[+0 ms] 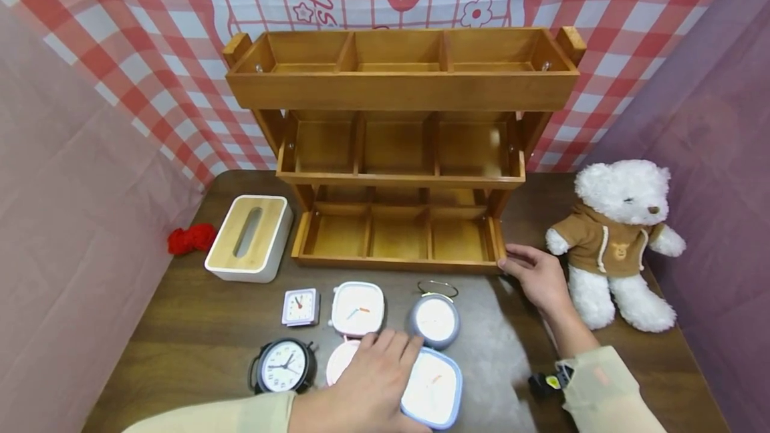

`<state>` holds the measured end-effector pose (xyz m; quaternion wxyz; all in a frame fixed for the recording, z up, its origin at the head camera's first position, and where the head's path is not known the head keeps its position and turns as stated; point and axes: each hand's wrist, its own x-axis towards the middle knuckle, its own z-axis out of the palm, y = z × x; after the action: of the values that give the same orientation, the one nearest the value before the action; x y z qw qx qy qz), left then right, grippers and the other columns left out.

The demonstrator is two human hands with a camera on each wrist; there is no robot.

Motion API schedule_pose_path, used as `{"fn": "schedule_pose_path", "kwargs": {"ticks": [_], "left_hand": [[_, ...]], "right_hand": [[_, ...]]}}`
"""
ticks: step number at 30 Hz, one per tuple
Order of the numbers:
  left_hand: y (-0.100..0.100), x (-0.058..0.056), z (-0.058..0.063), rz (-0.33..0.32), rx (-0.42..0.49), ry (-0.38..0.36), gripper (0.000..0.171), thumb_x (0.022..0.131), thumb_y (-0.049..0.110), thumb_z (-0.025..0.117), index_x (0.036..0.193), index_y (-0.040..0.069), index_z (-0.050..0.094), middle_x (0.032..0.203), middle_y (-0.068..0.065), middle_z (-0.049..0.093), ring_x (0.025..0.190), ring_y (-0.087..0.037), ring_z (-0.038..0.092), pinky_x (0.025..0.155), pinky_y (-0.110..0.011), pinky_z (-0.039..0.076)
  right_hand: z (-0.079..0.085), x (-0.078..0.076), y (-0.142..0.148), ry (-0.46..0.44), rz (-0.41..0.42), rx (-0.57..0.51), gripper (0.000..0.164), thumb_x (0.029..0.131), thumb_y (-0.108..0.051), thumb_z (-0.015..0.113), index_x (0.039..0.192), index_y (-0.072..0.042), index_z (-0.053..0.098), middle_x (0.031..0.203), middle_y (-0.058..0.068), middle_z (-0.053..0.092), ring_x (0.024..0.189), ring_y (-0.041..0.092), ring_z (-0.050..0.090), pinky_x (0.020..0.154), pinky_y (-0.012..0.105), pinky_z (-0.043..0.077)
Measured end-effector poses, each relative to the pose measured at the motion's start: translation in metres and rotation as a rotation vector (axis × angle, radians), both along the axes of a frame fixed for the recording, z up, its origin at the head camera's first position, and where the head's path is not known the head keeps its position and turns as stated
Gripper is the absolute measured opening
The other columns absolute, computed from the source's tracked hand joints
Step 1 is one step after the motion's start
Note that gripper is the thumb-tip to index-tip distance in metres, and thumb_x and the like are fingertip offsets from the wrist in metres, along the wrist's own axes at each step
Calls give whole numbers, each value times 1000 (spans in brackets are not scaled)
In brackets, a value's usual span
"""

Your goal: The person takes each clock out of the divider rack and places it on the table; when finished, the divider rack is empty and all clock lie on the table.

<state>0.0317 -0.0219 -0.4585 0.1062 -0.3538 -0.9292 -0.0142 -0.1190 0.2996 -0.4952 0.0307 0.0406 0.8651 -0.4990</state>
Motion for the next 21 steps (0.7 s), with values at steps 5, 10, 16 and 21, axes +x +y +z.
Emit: {"fn": "schedule_pose_path", "kwargs": {"ticks": [5,10,16,21], "left_hand": [[0,0,-2,-20,-25,26,110,58,99,58,126,11,61,103,0,59,95,-16,53,65,-31,37],[3,0,-4,-20,-39,47,109,59,99,56,123,10,61,99,0,56,92,-16,52,63,-32,35],[-2,1,0,-21,-60,3,113,59,100,56,127,10,60,103,0,59,95,-16,53,64,-32,36],[-9,2,8,-27,-79,-102,114,62,93,65,140,9,57,115,-3,63,104,-16,54,68,-33,40]], "right_hand": [[2,0,1,-7,1,-17,55,96,-28,74,137,6,60,123,22,71,89,-14,63,75,11,52],[2,0,2,-20,-2,-38,57,96,-29,74,138,6,59,116,6,74,90,-14,64,76,12,52],[1,1,0,-31,4,-37,58,96,-30,73,139,5,59,118,6,73,91,-14,64,76,12,53],[1,1,-1,-27,8,-28,57,96,-31,73,139,5,60,119,9,73,90,-13,64,76,12,52]]}}
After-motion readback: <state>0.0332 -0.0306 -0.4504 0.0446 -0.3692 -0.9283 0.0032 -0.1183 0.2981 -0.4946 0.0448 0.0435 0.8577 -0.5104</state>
